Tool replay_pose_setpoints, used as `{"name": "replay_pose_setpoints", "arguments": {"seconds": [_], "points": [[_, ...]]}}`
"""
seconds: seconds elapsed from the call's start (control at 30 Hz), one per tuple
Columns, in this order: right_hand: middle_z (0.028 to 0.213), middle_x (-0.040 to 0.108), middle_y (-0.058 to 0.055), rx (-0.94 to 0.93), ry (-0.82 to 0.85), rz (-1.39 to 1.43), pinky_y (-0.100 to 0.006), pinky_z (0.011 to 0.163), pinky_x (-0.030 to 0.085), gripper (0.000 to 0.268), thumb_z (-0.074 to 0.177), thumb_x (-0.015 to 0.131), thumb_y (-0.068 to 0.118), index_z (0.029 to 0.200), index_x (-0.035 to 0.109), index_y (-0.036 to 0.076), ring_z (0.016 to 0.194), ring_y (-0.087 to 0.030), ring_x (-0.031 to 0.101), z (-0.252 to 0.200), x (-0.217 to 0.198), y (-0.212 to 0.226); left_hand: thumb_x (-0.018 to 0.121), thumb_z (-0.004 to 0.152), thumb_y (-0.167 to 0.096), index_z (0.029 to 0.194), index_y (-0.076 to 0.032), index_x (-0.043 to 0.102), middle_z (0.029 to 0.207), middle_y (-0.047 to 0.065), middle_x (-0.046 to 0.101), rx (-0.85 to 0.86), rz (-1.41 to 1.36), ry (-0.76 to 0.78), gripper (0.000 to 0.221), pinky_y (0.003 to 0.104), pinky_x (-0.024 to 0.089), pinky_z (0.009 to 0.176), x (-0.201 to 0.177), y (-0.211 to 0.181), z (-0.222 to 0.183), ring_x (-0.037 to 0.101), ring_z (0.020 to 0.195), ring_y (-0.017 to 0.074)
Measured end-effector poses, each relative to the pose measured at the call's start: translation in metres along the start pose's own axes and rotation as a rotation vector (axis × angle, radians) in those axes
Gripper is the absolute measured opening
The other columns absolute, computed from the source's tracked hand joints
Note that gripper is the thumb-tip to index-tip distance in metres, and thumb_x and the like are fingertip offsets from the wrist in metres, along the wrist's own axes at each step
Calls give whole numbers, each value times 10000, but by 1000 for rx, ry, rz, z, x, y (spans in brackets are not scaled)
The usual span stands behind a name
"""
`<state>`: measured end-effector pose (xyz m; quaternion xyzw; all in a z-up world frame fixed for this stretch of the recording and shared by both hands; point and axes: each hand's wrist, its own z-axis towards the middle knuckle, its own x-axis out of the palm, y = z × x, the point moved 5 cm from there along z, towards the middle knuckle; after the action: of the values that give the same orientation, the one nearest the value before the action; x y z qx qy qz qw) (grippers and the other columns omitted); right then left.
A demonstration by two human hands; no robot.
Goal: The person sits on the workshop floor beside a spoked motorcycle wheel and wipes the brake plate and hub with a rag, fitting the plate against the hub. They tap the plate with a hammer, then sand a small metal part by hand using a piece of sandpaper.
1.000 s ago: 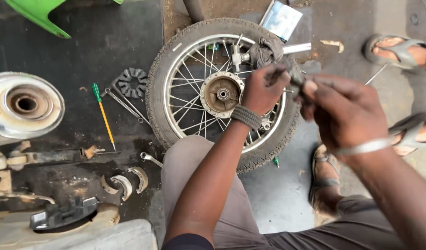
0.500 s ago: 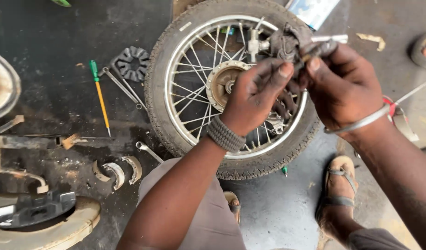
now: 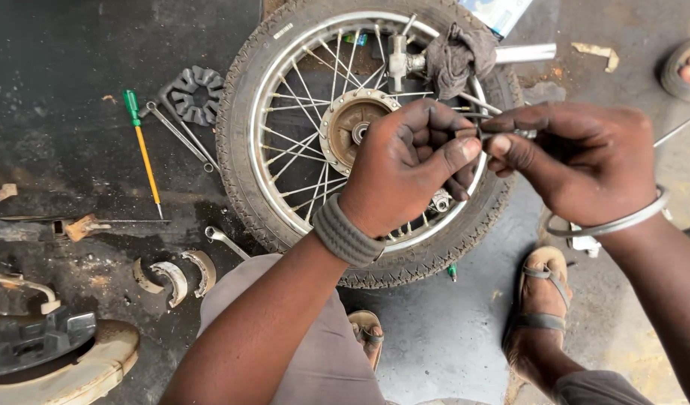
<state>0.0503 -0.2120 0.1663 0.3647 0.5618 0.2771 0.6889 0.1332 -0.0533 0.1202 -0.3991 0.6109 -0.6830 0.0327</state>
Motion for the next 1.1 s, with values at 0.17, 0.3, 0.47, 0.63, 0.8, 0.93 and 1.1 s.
{"name": "replay_pose_setpoints", "arguments": {"seconds": [0.17,0.3,0.47,0.63,0.8,0.93,1.1], "points": [[831,711,-159,359,30,405,-304,609,581,140,1007,673,73,1004,712,-61,701,-182,704,3,3,-14,674,1055,-34,1204,-39,606,1025,72,712,542,930,-31,163,227,661,775,16,-25,-11,757,907,123],[796,711,-166,627,93,654,-338,557,549,155,983,630,54,989,699,-85,631,-228,685,3,6,-32,675,1012,27,1201,-42,621,1060,84,699,570,919,54,209,236,636,770,17,-31,-12,746,937,140],[954,710,-155,507,15,598,-282,698,552,186,1077,584,99,1141,640,-66,799,-182,695,2,-5,-49,715,1011,33,1207,-43,645,1144,80,704,459,819,74,222,229,640,758,11,-34,-11,751,929,127],[937,741,-140,373,175,291,-316,653,597,239,1058,537,142,1169,673,-20,756,-197,736,5,-17,-25,705,1039,29,1190,-44,633,1131,69,684,511,811,79,182,225,661,880,4,-33,-12,738,1049,127],[907,722,-149,-109,163,-376,-330,573,536,393,885,776,238,1143,694,-47,694,-206,702,2,-11,6,712,1020,17,1219,-55,644,1134,70,691,417,799,48,222,209,682,866,7,-30,-8,745,1043,113],[828,664,-154,-348,153,-494,-404,629,539,291,841,790,139,1068,726,-31,695,-307,663,-4,-4,18,727,1009,9,1198,-41,632,1164,72,701,357,748,51,217,222,665,815,10,-27,-7,742,1007,124],[788,658,-158,-333,219,-452,-435,610,522,312,820,792,166,1051,754,-41,674,-338,657,-6,-3,10,722,1010,19,1136,-64,607,1100,59,689,486,869,125,190,270,636,898,11,-18,-9,732,1036,158]]}}
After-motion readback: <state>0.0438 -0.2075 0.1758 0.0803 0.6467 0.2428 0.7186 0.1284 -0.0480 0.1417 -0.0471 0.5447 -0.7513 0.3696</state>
